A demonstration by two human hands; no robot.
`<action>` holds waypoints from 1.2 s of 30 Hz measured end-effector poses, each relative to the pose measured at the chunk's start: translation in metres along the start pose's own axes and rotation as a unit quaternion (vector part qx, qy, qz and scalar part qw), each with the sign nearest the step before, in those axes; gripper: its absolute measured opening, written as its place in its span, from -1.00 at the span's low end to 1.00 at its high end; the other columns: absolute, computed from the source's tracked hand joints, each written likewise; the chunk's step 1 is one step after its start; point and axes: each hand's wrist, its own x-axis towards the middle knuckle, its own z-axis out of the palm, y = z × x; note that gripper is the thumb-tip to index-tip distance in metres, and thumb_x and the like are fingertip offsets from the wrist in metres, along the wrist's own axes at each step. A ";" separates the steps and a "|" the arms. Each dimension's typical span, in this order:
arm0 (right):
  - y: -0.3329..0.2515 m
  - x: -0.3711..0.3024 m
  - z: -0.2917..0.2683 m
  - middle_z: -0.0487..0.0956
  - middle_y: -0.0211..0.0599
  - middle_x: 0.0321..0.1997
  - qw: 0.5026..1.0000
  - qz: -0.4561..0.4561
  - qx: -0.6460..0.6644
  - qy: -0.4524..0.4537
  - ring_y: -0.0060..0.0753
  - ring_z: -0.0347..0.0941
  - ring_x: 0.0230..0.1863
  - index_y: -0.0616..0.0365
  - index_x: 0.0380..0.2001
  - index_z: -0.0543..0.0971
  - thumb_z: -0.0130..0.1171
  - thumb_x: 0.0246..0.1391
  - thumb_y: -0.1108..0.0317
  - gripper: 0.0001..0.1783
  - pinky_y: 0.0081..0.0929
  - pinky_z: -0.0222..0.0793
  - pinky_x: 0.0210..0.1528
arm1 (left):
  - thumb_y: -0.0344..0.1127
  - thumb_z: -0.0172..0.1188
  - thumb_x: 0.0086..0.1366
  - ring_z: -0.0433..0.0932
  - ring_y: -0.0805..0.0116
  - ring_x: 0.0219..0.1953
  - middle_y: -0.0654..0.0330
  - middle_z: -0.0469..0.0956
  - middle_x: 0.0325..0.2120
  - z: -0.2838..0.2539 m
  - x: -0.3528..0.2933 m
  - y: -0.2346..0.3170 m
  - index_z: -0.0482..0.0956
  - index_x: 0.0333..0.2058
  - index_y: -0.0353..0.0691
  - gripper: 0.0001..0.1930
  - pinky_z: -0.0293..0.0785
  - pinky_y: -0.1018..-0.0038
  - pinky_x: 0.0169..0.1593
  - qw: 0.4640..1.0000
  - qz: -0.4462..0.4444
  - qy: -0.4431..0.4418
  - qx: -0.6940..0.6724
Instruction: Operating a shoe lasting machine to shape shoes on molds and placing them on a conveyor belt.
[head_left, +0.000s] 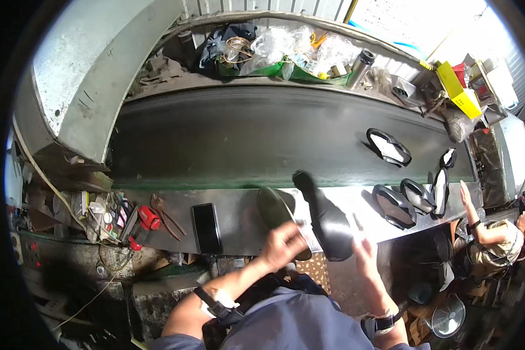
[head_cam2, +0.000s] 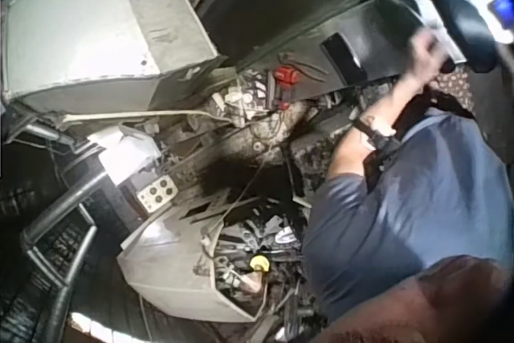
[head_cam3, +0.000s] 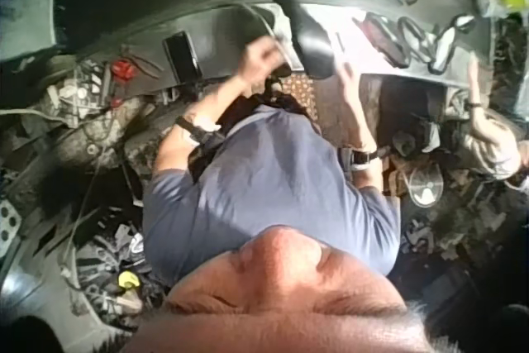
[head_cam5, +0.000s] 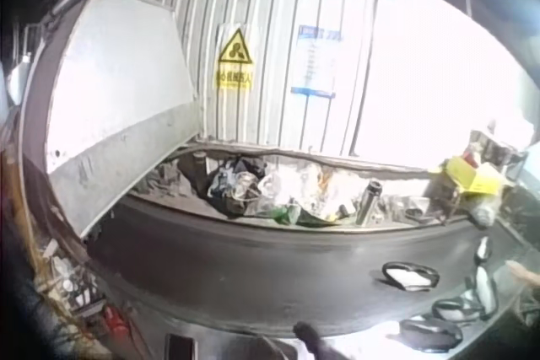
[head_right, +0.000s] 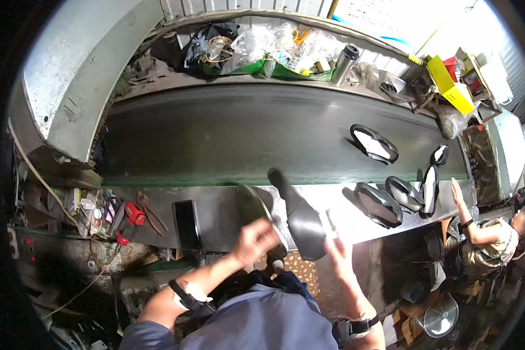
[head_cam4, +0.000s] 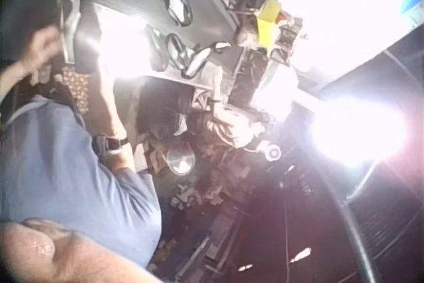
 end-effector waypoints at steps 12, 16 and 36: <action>0.063 -0.014 0.098 0.33 0.12 0.20 0.861 -0.412 -0.292 -0.060 0.20 0.39 0.08 0.32 0.16 0.41 0.59 -0.25 0.41 -0.15 -0.10 0.46 0.07 | -0.05 0.28 0.28 0.56 0.19 -0.26 0.04 0.62 -0.37 -0.089 0.091 -0.058 0.67 -0.30 -0.31 -0.64 0.45 0.29 -0.13 0.912 -0.116 0.317 0.232; 0.079 -0.007 0.106 0.38 0.14 0.22 0.939 -0.259 -0.227 0.019 0.15 0.36 0.25 0.32 0.16 0.42 0.59 -0.20 0.33 -0.17 -0.14 0.39 0.18 | -0.05 0.27 0.27 0.54 -0.06 -0.09 -0.08 0.60 -0.23 -0.069 0.101 -0.063 0.69 -0.29 -0.26 -0.66 0.44 0.14 0.02 0.890 -0.052 0.350 0.288; 0.115 -0.028 0.029 0.23 0.21 0.39 0.922 -0.217 -0.186 -0.262 0.10 0.15 0.45 0.35 0.39 0.06 0.50 -0.05 0.27 0.08 -0.18 0.08 0.44 | -0.04 0.36 -0.03 0.59 -0.22 -0.04 -0.28 0.62 -0.25 -0.034 0.049 -0.054 0.56 -0.14 -0.42 -0.42 0.52 0.12 0.05 0.849 -0.245 0.359 0.300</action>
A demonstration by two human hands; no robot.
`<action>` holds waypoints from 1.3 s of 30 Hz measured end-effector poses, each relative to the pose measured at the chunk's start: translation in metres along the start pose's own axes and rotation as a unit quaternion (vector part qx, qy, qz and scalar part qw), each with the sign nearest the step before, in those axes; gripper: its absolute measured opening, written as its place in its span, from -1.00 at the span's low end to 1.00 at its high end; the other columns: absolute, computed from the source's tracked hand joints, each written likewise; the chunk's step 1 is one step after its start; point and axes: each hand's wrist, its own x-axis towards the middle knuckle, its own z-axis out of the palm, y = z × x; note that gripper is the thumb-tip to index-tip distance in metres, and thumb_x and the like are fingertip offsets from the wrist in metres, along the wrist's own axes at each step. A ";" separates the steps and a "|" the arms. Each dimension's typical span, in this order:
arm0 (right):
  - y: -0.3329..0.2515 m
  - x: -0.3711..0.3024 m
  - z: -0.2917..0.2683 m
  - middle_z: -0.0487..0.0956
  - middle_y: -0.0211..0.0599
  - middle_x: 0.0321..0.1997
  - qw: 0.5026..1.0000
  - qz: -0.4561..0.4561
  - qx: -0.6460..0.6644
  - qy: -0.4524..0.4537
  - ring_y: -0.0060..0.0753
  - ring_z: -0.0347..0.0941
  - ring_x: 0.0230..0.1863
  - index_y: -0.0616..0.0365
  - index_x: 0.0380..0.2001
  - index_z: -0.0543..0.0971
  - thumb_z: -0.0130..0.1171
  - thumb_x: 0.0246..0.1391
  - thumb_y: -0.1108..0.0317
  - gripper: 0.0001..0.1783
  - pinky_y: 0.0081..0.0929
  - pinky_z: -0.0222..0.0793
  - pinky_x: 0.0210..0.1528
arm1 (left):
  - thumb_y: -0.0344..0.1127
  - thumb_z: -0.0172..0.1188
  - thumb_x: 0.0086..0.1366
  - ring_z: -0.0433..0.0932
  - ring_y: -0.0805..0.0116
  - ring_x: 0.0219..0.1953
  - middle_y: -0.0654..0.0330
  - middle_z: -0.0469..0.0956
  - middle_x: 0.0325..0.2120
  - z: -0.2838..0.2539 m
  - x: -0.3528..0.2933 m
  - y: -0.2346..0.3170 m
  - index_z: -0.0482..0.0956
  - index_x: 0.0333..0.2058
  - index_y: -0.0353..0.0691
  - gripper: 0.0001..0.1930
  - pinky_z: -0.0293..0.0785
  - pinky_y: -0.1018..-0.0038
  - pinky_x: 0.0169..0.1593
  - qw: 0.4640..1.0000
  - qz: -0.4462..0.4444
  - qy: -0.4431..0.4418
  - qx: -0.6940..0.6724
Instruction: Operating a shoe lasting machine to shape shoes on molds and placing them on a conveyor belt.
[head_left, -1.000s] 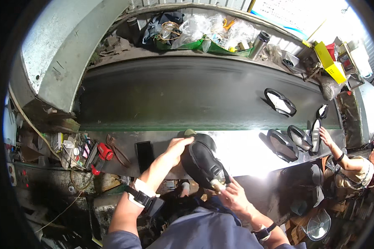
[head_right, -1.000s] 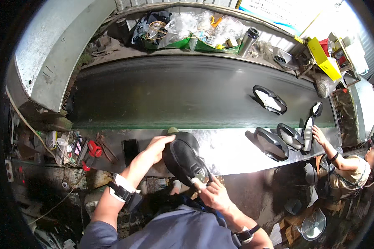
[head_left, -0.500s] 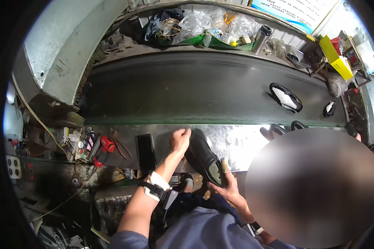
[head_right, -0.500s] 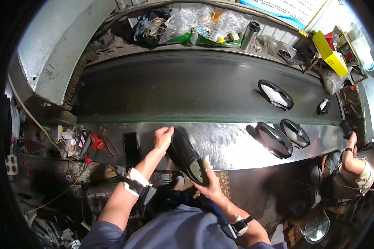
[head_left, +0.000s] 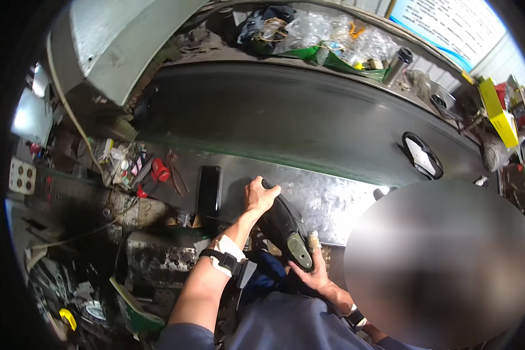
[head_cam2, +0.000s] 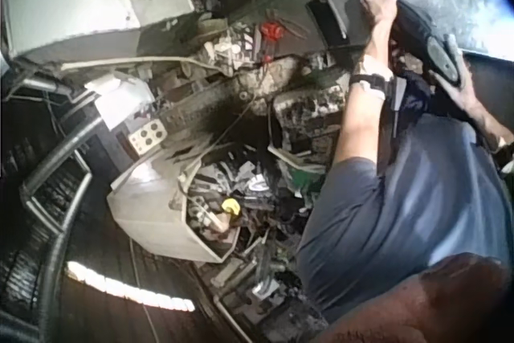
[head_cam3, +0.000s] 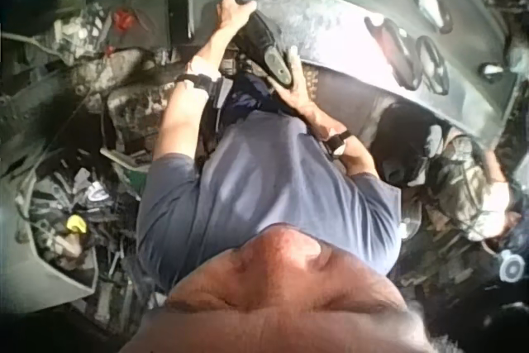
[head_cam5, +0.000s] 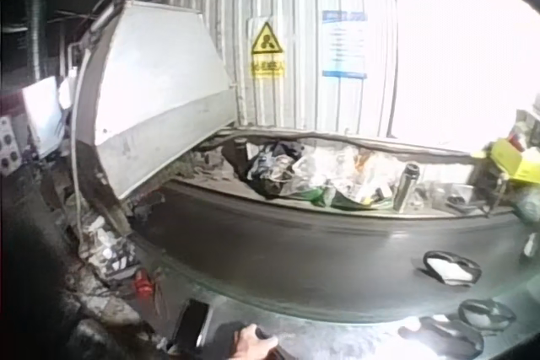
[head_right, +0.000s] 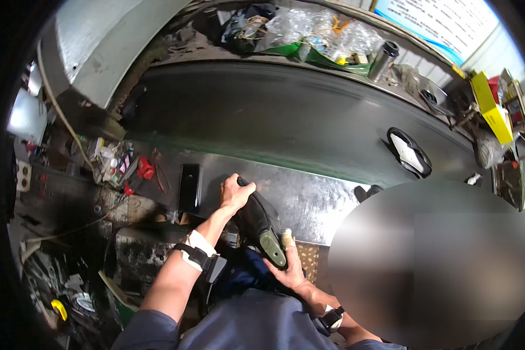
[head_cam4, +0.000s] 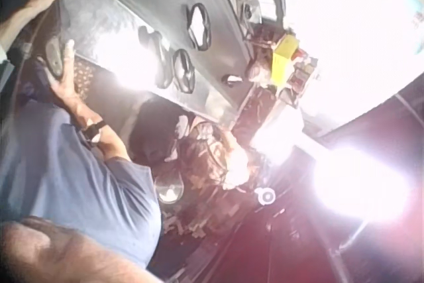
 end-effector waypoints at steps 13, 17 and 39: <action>-0.184 0.081 0.029 0.51 -0.19 0.17 0.892 0.223 0.338 -0.200 -0.43 0.44 0.14 0.34 0.32 0.27 0.25 0.25 0.32 -0.33 -0.48 0.33 0.21 | -0.04 0.41 0.02 0.63 -0.06 -0.46 -0.10 0.56 -0.58 -0.189 -0.149 -0.037 0.47 -0.45 -0.33 -0.56 0.48 0.17 -0.34 0.961 0.026 0.222 -0.161; -0.246 0.053 0.105 0.61 -0.31 -0.01 0.883 0.166 0.350 -0.265 -0.55 0.52 -0.06 0.35 0.21 0.41 0.25 0.24 0.43 -0.49 -0.56 0.42 0.06 | -0.07 0.40 0.14 0.55 0.43 -0.41 0.08 0.59 -0.53 -0.267 -0.216 -0.095 0.55 -0.35 -0.30 -0.62 0.47 0.36 -0.27 0.941 -0.025 0.292 -0.170; -0.437 -0.121 0.454 0.63 -0.17 -0.09 0.735 0.296 0.422 -0.440 -0.38 0.59 -0.19 0.22 0.14 0.41 0.28 0.22 0.36 -0.53 -0.36 0.57 -0.14 | -0.16 0.16 0.42 0.56 0.26 -0.10 0.18 0.61 -0.12 -0.403 -0.517 -0.355 0.58 -0.06 -0.25 -0.71 0.47 0.30 0.06 0.494 -0.039 0.465 -0.734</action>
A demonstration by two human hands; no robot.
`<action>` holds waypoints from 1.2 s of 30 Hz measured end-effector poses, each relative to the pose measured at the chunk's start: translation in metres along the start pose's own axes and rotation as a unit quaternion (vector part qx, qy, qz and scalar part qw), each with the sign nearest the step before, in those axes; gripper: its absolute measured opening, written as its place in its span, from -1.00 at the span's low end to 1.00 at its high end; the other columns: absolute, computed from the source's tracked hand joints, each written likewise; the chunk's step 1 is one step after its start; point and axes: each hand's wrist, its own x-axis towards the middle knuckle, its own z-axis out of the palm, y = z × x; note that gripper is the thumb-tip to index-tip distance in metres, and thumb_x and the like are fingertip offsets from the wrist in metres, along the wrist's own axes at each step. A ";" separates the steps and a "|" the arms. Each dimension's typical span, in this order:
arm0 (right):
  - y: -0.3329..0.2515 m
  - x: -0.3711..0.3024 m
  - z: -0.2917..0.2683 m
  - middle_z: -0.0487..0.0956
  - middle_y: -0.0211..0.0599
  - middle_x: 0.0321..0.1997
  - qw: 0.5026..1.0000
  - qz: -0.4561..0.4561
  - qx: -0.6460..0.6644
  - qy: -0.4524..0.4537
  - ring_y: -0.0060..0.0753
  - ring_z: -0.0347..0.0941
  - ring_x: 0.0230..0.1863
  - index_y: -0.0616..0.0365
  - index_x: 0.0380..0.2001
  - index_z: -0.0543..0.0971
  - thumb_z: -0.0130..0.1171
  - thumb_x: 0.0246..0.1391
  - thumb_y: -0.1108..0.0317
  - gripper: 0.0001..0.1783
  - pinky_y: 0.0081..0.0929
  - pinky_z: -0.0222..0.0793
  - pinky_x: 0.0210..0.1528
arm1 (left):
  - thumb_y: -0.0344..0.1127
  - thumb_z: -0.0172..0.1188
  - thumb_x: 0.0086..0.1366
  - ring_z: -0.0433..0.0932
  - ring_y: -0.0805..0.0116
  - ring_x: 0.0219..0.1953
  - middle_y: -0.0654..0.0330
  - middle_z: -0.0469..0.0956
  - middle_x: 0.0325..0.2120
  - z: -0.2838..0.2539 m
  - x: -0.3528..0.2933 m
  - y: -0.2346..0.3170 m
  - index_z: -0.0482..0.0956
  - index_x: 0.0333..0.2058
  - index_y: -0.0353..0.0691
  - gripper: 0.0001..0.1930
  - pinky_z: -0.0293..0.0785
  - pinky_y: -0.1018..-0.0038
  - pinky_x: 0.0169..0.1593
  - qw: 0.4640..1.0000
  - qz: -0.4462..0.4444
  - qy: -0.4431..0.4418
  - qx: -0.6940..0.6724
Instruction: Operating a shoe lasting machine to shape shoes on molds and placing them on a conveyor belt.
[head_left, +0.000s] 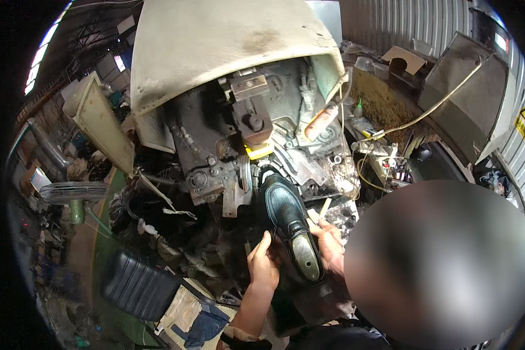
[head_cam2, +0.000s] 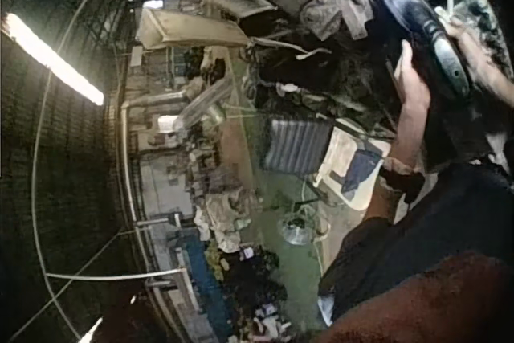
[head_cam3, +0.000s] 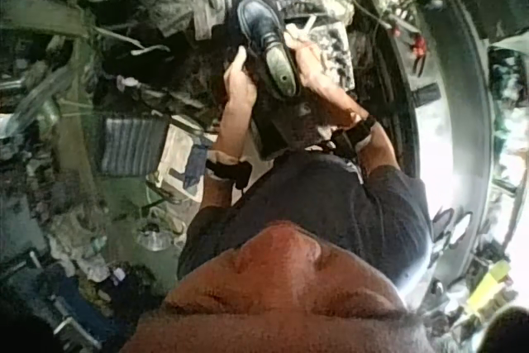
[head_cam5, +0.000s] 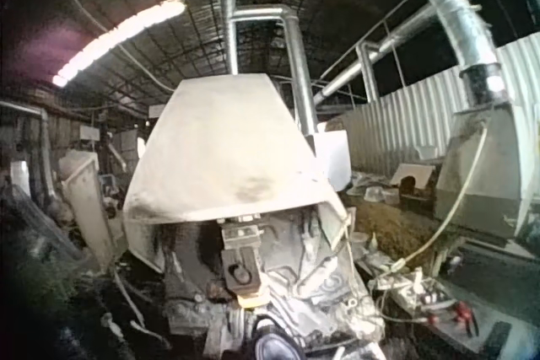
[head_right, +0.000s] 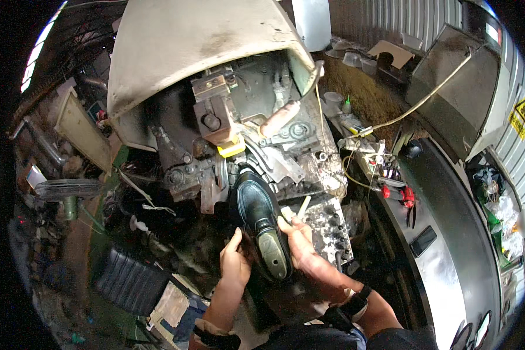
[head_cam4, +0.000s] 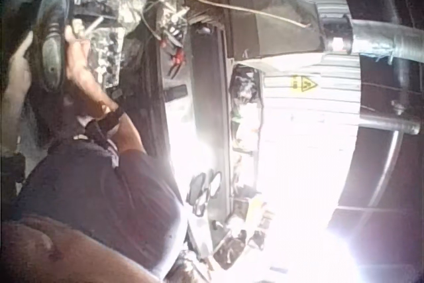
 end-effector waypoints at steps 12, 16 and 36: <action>0.008 0.069 0.019 0.50 -0.31 0.11 0.998 -0.032 -0.055 -0.004 -0.40 0.40 0.12 0.25 0.19 0.41 0.30 0.19 0.36 -0.46 -0.37 0.33 0.23 | -0.20 0.28 0.36 0.57 0.42 -0.22 0.29 0.64 -0.26 -0.005 0.068 0.014 0.65 -0.20 -0.16 -0.83 0.44 0.42 -0.15 0.999 -0.033 0.032 -0.019; 0.008 0.083 0.014 0.46 -0.31 0.19 0.997 -0.017 -0.070 -0.017 -0.39 0.31 0.23 0.28 0.21 0.40 0.31 0.18 0.34 -0.42 -0.37 0.11 0.39 | -0.21 0.27 0.37 0.58 0.41 -0.21 0.27 0.64 -0.24 -0.005 0.078 0.012 0.64 -0.18 -0.20 -0.81 0.47 0.40 -0.12 0.998 -0.042 0.047 -0.026; 0.038 0.126 -0.010 0.48 -0.28 0.13 0.989 -0.131 -0.057 -0.044 -0.41 0.45 0.10 0.20 0.33 0.24 0.30 0.15 0.43 -0.28 -0.44 0.44 0.11 | -0.24 0.24 0.37 0.50 0.38 -0.15 0.23 0.61 -0.21 -0.001 0.116 -0.044 0.63 -0.20 -0.31 -0.77 0.40 0.42 0.01 0.975 0.096 0.166 -0.115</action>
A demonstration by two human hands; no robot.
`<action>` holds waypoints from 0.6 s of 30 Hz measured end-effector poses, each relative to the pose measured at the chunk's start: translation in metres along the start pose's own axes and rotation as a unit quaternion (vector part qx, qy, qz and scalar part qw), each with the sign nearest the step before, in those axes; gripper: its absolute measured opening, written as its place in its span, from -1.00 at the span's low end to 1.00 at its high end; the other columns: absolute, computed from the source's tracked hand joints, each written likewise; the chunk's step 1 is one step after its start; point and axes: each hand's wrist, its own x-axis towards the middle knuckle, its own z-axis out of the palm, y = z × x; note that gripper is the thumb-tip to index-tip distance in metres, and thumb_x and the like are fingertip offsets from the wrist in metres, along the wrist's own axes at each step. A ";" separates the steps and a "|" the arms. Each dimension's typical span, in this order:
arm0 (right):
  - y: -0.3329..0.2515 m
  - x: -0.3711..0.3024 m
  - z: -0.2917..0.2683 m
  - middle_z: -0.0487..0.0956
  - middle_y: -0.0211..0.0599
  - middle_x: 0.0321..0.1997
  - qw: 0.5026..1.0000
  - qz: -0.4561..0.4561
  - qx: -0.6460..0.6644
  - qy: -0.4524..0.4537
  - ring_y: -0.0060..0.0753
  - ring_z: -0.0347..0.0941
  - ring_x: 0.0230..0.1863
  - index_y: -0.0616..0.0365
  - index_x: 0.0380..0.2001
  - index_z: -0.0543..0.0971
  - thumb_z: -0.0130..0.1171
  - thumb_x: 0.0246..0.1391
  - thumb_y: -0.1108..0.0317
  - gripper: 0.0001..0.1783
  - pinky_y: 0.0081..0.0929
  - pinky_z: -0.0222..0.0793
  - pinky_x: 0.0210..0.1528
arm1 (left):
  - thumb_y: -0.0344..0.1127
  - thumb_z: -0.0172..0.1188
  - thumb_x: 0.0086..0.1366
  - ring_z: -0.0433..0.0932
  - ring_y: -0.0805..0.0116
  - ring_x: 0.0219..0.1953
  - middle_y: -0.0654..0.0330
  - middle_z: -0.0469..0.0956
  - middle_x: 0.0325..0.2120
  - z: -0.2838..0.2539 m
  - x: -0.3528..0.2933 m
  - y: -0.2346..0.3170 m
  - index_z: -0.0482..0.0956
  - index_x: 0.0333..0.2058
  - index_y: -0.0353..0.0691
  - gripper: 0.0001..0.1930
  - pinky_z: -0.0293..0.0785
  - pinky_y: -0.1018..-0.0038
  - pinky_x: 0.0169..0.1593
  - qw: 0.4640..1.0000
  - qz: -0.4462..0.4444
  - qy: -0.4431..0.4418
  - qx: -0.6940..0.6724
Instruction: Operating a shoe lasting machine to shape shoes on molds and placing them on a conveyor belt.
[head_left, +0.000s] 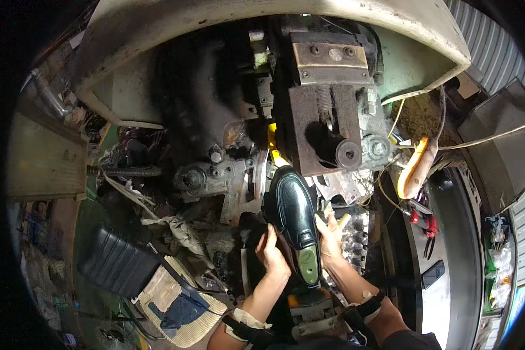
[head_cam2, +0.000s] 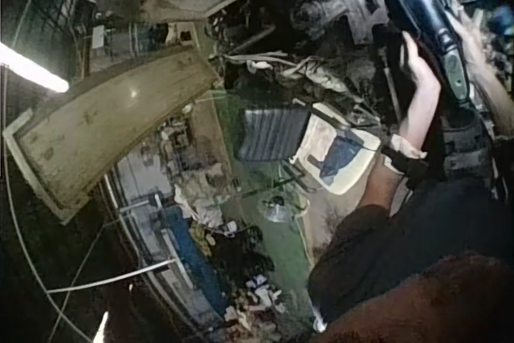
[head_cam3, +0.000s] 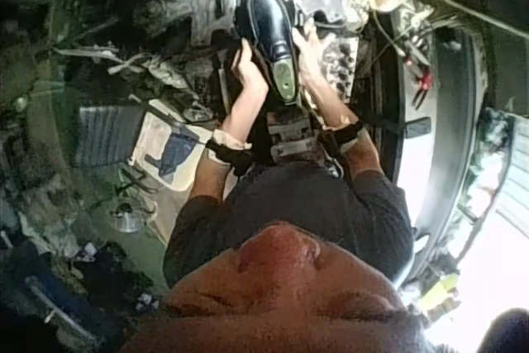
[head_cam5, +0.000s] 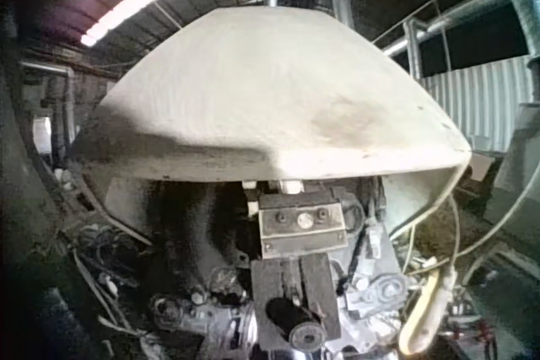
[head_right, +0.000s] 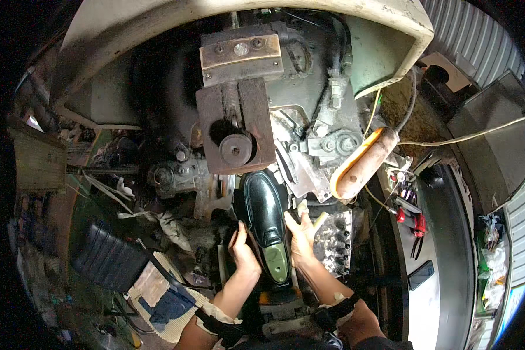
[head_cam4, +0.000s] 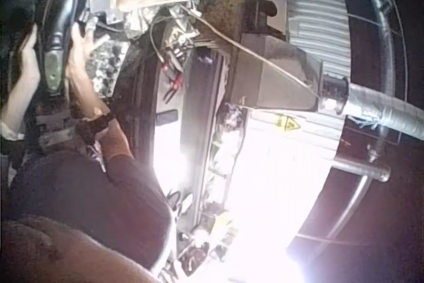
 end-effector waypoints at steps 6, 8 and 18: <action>-0.018 -0.008 0.009 0.46 -0.14 0.15 0.987 0.148 0.062 0.029 -0.26 0.45 0.10 0.13 0.45 -0.06 0.33 0.12 0.38 -0.02 -0.26 0.48 0.10 | -0.23 0.24 0.36 0.54 0.31 -0.06 0.15 0.61 -0.08 -0.007 0.008 -0.004 0.62 -0.07 -0.35 -0.69 0.43 0.38 0.08 0.999 -0.016 -0.027 -0.037; -0.026 -0.013 0.021 0.53 -0.17 -0.01 0.985 0.137 0.101 0.015 -0.29 0.55 -0.09 0.13 0.39 0.04 0.28 0.17 0.40 -0.16 -0.32 0.59 -0.09 | -0.19 0.21 0.37 0.55 0.27 0.00 0.12 0.59 0.00 -0.010 0.010 -0.002 0.58 0.01 -0.35 -0.63 0.42 0.35 0.14 0.985 -0.123 -0.045 -0.109; -0.019 -0.022 0.003 0.52 -0.24 0.04 0.985 0.154 -0.063 -0.037 -0.44 0.47 0.00 0.21 0.20 0.36 0.02 0.38 -0.04 -0.42 -0.46 0.44 0.04 | 0.08 -0.01 0.43 0.50 0.20 0.10 0.15 0.56 0.08 0.002 -0.007 0.019 0.53 0.10 -0.18 -0.50 0.36 0.29 0.23 0.989 -0.130 -0.062 0.027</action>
